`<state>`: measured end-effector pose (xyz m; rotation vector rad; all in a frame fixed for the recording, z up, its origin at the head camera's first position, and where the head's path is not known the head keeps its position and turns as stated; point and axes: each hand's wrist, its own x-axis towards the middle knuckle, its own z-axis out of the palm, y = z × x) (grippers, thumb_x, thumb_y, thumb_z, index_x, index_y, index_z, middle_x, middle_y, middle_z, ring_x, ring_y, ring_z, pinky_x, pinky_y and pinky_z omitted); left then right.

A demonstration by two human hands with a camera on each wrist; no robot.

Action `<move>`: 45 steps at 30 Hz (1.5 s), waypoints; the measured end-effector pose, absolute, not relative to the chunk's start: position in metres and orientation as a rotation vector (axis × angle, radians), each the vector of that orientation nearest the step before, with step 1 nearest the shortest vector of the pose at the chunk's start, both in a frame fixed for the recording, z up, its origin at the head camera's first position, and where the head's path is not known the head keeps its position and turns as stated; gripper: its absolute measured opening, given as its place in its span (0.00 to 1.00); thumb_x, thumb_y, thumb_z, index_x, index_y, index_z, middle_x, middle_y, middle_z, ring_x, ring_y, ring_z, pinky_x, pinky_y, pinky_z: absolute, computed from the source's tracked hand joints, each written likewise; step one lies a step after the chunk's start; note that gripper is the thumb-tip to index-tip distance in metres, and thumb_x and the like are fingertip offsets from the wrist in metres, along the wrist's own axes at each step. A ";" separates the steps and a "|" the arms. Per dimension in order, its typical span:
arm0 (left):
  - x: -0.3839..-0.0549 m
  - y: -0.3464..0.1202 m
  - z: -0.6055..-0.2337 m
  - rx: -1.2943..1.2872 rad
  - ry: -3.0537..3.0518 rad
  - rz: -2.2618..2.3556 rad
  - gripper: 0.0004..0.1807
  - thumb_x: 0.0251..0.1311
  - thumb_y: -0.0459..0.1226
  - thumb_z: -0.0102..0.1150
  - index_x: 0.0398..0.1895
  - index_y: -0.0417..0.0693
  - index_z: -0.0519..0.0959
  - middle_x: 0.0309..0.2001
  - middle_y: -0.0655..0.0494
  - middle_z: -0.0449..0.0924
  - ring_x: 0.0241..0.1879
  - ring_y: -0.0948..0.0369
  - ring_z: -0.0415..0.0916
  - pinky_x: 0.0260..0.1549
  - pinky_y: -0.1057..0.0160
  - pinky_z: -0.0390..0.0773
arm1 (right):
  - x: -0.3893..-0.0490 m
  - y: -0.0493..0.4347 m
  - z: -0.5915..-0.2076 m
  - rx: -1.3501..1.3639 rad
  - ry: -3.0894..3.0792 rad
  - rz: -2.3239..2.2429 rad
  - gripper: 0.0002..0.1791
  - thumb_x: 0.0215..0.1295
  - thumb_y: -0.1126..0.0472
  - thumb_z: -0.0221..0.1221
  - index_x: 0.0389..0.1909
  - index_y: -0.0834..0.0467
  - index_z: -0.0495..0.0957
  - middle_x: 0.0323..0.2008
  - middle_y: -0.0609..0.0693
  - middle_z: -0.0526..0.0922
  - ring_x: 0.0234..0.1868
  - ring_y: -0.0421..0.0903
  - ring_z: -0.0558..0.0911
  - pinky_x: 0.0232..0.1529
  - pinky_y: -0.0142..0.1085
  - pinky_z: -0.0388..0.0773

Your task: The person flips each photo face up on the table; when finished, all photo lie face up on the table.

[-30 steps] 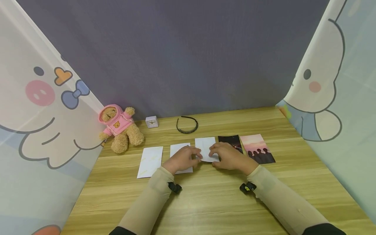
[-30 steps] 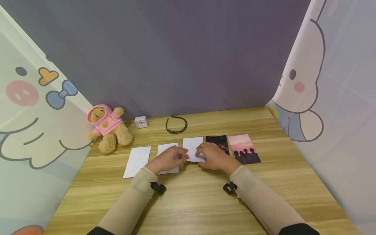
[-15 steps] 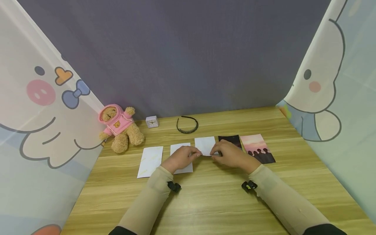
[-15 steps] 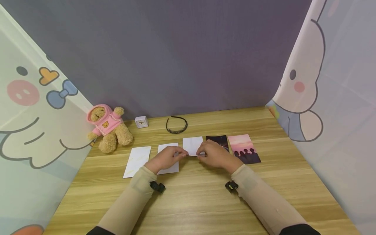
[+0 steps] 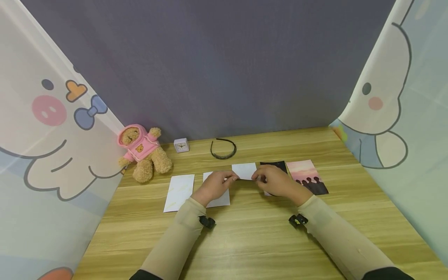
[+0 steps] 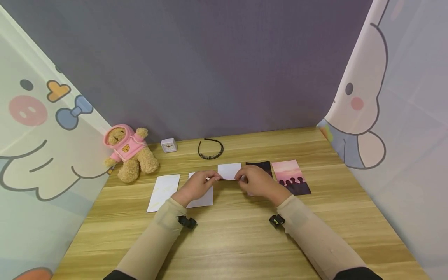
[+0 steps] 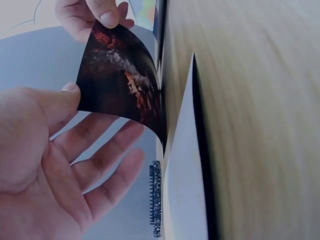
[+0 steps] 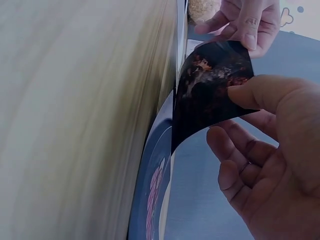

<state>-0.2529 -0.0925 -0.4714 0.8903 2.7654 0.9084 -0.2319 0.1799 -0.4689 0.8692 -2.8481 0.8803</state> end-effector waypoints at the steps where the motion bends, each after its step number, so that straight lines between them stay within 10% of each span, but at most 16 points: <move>1: -0.253 -0.092 -0.471 0.883 2.773 0.916 0.18 0.81 0.50 0.50 0.55 0.54 0.87 0.51 0.61 0.86 0.48 0.60 0.83 0.45 0.56 0.82 | -0.232 0.180 -0.469 0.865 -2.844 0.878 0.09 0.70 0.65 0.67 0.49 0.54 0.88 0.44 0.43 0.84 0.33 0.34 0.78 0.33 0.35 0.78; 11: -0.253 -0.092 -0.462 0.869 2.946 1.002 0.14 0.79 0.49 0.53 0.52 0.59 0.87 0.36 0.54 0.87 0.23 0.66 0.75 0.23 0.62 0.76 | -0.234 0.181 -0.468 0.782 -2.755 0.852 0.09 0.68 0.67 0.67 0.47 0.57 0.88 0.45 0.51 0.86 0.38 0.41 0.85 0.38 0.39 0.84; 29: -0.249 -0.090 -0.455 0.849 3.017 1.391 0.17 0.74 0.48 0.61 0.62 0.59 0.82 0.45 0.60 0.86 0.48 0.58 0.84 0.42 0.54 0.83 | -0.236 0.179 -0.468 0.757 -2.423 0.982 0.03 0.73 0.62 0.66 0.38 0.57 0.86 0.36 0.41 0.82 0.30 0.35 0.77 0.29 0.35 0.78; 45: -0.252 -0.089 -0.456 0.773 2.620 1.523 0.15 0.67 0.45 0.71 0.55 0.57 0.82 0.42 0.64 0.88 0.35 0.63 0.84 0.34 0.56 0.83 | -0.233 0.179 -0.461 0.614 -2.444 1.399 0.08 0.80 0.55 0.59 0.40 0.54 0.79 0.26 0.53 0.80 0.21 0.44 0.74 0.19 0.37 0.70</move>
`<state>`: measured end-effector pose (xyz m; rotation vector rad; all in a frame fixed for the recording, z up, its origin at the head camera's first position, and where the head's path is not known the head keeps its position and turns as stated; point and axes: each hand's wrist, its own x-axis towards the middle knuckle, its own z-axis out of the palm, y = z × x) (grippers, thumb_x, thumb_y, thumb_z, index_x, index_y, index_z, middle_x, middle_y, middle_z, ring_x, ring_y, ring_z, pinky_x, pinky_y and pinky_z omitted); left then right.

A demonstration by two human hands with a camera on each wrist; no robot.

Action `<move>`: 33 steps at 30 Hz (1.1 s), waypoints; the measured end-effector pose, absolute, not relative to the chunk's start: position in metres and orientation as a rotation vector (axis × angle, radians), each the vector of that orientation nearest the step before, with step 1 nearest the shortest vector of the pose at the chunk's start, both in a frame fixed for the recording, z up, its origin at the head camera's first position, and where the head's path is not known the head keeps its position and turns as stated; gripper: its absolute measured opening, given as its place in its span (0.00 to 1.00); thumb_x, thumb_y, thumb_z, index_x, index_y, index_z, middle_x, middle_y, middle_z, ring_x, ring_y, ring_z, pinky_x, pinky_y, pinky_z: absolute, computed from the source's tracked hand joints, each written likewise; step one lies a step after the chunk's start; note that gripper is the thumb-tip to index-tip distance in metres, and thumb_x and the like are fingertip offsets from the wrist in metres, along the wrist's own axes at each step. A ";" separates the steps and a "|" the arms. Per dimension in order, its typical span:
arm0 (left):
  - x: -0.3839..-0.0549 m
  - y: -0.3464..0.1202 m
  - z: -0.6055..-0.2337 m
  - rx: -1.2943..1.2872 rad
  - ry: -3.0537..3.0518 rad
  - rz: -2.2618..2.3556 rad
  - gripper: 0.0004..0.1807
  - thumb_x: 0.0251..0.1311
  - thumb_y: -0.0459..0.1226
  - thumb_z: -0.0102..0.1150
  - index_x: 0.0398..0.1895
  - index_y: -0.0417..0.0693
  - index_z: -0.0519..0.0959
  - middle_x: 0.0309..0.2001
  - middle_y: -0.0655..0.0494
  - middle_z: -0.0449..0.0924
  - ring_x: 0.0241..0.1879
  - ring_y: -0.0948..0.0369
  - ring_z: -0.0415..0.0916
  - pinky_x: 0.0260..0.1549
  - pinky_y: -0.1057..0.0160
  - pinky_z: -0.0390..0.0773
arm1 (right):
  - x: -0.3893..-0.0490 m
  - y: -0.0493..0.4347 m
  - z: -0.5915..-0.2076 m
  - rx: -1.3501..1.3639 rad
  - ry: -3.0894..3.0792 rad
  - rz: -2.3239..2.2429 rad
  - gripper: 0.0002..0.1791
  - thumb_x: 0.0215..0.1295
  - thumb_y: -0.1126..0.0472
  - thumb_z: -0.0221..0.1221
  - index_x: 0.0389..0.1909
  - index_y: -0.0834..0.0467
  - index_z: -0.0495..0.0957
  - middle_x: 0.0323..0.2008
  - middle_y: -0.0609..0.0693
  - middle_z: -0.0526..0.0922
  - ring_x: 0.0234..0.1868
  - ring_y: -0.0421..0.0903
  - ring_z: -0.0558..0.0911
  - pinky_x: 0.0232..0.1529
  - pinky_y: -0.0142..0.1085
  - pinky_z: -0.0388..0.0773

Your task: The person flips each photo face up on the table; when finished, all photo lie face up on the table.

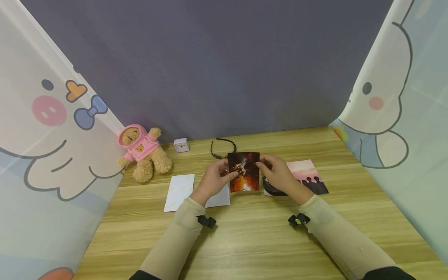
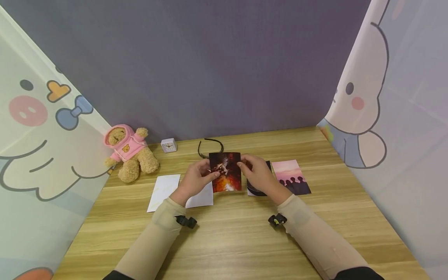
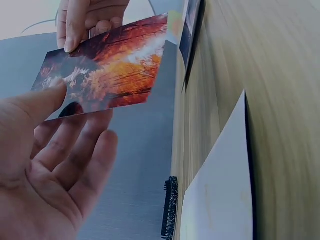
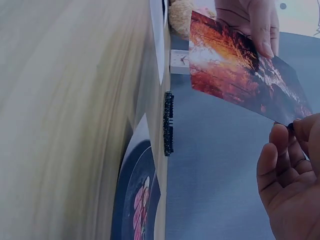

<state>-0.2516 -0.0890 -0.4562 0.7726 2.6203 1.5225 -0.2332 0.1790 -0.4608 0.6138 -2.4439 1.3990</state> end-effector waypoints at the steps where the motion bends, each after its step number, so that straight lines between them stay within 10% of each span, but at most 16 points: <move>1: -0.252 -0.089 -0.456 0.770 2.591 1.526 0.16 0.67 0.45 0.71 0.56 0.58 0.82 0.43 0.64 0.88 0.35 0.62 0.84 0.34 0.56 0.83 | -0.233 0.179 -0.460 0.601 -2.445 1.418 0.08 0.80 0.55 0.59 0.40 0.54 0.80 0.27 0.55 0.80 0.21 0.45 0.75 0.19 0.37 0.70; 11: -0.250 -0.090 -0.456 0.799 2.466 1.447 0.22 0.67 0.43 0.72 0.62 0.56 0.81 0.45 0.60 0.84 0.33 0.61 0.82 0.26 0.61 0.76 | -0.230 0.181 -0.453 0.508 -2.440 1.554 0.10 0.80 0.54 0.59 0.47 0.57 0.81 0.31 0.65 0.83 0.30 0.68 0.82 0.22 0.38 0.77; 20: -0.249 -0.092 -0.456 0.797 2.445 1.421 0.19 0.68 0.41 0.72 0.60 0.54 0.81 0.27 0.58 0.78 0.20 0.63 0.64 0.21 0.64 0.67 | -0.232 0.181 -0.454 0.504 -2.426 1.577 0.09 0.79 0.55 0.60 0.47 0.57 0.81 0.31 0.64 0.83 0.31 0.66 0.83 0.24 0.39 0.79; 33: -0.250 -0.095 -0.453 0.799 2.463 1.457 0.08 0.72 0.41 0.67 0.50 0.53 0.85 0.36 0.60 0.85 0.29 0.62 0.76 0.28 0.62 0.74 | -0.234 0.182 -0.453 0.476 -2.420 1.630 0.08 0.77 0.56 0.63 0.47 0.57 0.79 0.31 0.57 0.83 0.30 0.63 0.82 0.25 0.38 0.77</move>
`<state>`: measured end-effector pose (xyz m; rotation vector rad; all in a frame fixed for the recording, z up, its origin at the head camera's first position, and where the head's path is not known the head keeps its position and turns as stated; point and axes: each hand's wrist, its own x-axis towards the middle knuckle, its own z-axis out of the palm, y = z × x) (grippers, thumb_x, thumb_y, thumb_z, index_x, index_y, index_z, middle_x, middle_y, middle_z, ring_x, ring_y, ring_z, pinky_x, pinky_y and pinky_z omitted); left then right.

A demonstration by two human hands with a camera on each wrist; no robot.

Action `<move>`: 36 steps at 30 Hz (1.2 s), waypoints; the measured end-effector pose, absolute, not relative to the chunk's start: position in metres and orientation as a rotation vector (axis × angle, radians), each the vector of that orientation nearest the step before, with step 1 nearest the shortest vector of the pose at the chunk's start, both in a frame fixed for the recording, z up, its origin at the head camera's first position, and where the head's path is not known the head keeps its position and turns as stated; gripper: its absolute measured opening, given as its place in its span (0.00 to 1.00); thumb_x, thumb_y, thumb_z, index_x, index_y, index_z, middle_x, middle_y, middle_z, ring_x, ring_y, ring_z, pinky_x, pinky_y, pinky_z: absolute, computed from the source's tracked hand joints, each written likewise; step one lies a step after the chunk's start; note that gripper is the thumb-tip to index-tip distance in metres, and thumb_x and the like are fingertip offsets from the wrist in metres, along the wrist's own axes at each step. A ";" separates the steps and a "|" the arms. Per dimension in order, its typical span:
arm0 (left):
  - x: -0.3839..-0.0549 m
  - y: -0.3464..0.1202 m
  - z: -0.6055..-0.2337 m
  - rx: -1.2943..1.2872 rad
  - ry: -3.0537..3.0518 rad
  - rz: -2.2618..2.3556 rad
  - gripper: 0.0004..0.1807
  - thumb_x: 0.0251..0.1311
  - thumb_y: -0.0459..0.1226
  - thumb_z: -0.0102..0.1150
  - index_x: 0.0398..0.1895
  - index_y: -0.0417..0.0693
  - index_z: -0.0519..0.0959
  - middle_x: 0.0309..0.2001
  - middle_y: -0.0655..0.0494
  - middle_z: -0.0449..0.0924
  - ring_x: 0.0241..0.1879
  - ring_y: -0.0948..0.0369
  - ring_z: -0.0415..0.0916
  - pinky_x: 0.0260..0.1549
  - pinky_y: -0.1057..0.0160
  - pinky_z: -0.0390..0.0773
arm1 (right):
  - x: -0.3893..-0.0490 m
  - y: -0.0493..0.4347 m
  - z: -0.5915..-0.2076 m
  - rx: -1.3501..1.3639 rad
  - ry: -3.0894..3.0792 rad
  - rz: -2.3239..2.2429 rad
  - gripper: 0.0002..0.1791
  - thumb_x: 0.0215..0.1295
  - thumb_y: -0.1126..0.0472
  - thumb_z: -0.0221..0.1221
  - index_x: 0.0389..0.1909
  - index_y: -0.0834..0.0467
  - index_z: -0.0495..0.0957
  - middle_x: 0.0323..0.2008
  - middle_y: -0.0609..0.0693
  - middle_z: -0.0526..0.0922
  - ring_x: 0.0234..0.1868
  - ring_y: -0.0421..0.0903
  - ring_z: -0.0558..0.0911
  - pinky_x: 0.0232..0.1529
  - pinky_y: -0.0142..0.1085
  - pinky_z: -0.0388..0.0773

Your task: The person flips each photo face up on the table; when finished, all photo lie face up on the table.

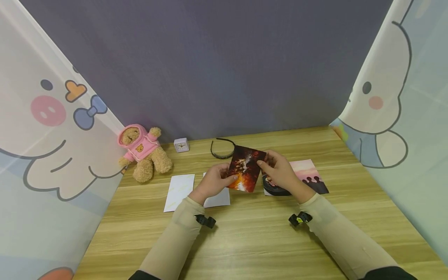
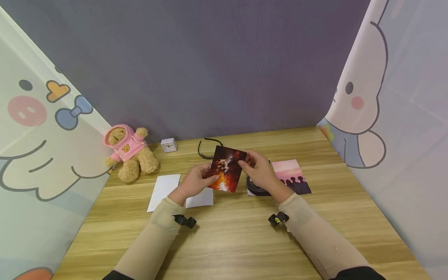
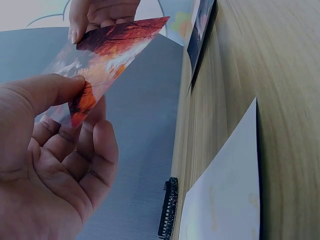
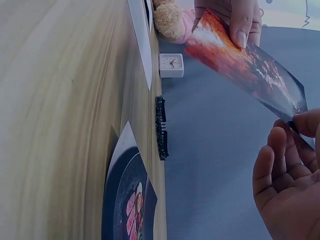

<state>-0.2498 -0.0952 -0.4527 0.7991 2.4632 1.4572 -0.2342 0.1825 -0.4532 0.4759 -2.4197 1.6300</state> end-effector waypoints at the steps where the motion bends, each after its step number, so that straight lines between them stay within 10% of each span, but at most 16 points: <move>1: -0.250 -0.095 -0.453 0.802 2.458 1.466 0.07 0.72 0.41 0.67 0.49 0.52 0.85 0.36 0.60 0.85 0.31 0.62 0.78 0.29 0.62 0.75 | -0.234 0.183 -0.453 0.468 -2.425 1.628 0.09 0.77 0.56 0.63 0.49 0.57 0.80 0.34 0.56 0.84 0.31 0.60 0.82 0.27 0.37 0.78; 11: -0.251 -0.096 -0.453 0.841 2.427 1.475 0.08 0.74 0.41 0.65 0.49 0.50 0.86 0.37 0.59 0.86 0.28 0.62 0.75 0.26 0.63 0.73 | -0.232 0.181 -0.449 0.452 -2.418 1.628 0.17 0.76 0.60 0.63 0.61 0.59 0.79 0.41 0.55 0.83 0.31 0.49 0.76 0.29 0.36 0.73; 36: -0.256 -0.097 -0.453 0.644 2.565 1.686 0.13 0.70 0.47 0.68 0.51 0.52 0.82 0.40 0.61 0.88 0.33 0.58 0.81 0.32 0.57 0.78 | -0.235 0.185 -0.451 0.430 -2.373 1.642 0.04 0.72 0.66 0.65 0.43 0.62 0.81 0.28 0.55 0.84 0.26 0.44 0.74 0.28 0.34 0.71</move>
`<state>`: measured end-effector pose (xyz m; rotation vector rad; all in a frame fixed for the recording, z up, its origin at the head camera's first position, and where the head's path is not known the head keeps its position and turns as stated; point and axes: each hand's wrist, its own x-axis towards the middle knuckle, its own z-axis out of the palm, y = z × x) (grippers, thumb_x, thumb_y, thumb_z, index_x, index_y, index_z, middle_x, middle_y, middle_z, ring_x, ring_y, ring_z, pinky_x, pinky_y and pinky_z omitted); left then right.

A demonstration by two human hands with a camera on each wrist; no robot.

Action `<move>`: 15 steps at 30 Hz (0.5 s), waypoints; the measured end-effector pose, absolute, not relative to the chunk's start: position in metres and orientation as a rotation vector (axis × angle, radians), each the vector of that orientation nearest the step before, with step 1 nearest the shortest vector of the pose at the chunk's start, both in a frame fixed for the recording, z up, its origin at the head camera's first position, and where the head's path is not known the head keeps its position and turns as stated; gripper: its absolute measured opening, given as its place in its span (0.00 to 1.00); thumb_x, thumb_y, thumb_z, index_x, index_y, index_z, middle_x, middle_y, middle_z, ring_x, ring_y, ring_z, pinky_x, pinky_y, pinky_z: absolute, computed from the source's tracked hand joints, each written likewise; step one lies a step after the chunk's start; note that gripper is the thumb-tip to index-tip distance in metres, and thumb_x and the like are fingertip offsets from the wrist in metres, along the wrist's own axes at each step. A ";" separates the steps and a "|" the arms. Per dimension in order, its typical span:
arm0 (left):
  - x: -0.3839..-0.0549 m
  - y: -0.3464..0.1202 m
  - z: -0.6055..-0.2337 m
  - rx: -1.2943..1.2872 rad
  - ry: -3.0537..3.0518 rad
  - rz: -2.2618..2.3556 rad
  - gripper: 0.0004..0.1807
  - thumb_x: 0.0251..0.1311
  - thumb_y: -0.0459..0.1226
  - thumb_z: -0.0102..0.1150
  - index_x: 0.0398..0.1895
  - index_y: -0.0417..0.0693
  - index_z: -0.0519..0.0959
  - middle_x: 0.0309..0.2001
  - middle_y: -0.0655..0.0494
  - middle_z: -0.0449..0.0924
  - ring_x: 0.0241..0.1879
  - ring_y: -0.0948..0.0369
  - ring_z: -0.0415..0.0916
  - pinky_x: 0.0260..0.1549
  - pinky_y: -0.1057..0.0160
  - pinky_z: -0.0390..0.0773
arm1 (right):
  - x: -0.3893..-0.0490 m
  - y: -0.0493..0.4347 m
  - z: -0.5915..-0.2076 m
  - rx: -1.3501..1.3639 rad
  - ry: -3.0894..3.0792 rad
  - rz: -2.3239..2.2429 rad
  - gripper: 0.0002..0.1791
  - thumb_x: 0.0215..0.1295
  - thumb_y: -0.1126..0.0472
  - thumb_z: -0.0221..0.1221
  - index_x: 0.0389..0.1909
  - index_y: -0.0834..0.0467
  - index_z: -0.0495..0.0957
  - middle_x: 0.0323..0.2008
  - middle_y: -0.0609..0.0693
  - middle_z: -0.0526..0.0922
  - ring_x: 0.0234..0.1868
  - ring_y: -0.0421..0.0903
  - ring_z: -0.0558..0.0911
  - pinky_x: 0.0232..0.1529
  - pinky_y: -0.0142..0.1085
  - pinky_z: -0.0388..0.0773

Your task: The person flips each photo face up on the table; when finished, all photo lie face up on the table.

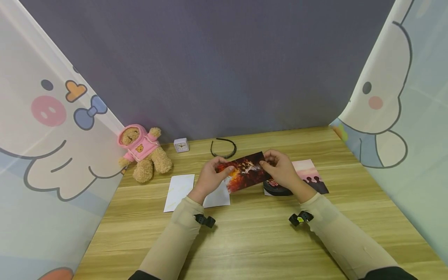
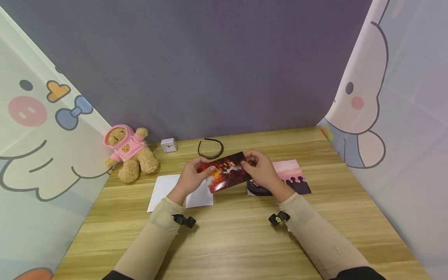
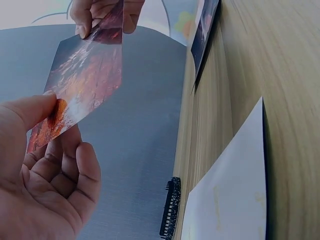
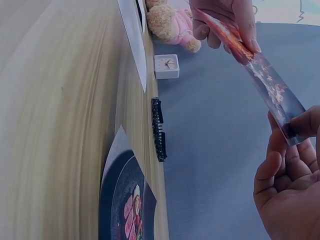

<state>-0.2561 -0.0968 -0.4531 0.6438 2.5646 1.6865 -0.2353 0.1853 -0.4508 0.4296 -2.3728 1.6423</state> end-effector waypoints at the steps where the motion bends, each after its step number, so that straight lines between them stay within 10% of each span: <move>1: -0.256 -0.097 -0.453 0.640 2.561 1.692 0.14 0.70 0.47 0.69 0.52 0.52 0.82 0.38 0.60 0.88 0.31 0.58 0.80 0.30 0.57 0.77 | -0.235 0.185 -0.450 0.421 -2.375 1.643 0.04 0.72 0.68 0.65 0.44 0.63 0.81 0.28 0.55 0.83 0.25 0.43 0.73 0.27 0.33 0.69; 9: -0.256 -0.097 -0.452 0.633 2.554 1.705 0.20 0.69 0.49 0.69 0.43 0.43 0.74 0.20 0.58 0.67 0.19 0.60 0.60 0.20 0.63 0.63 | -0.218 0.180 -0.423 0.393 -2.353 1.718 0.07 0.72 0.72 0.61 0.47 0.70 0.75 0.26 0.52 0.76 0.22 0.39 0.65 0.25 0.33 0.65; 15: -0.257 -0.098 -0.453 0.620 2.475 1.778 0.15 0.71 0.42 0.69 0.48 0.46 0.73 0.32 0.49 0.85 0.31 0.36 0.82 0.23 0.63 0.69 | -0.237 0.187 -0.449 0.416 -2.320 1.789 0.10 0.71 0.72 0.62 0.50 0.67 0.74 0.27 0.52 0.71 0.23 0.40 0.64 0.24 0.32 0.65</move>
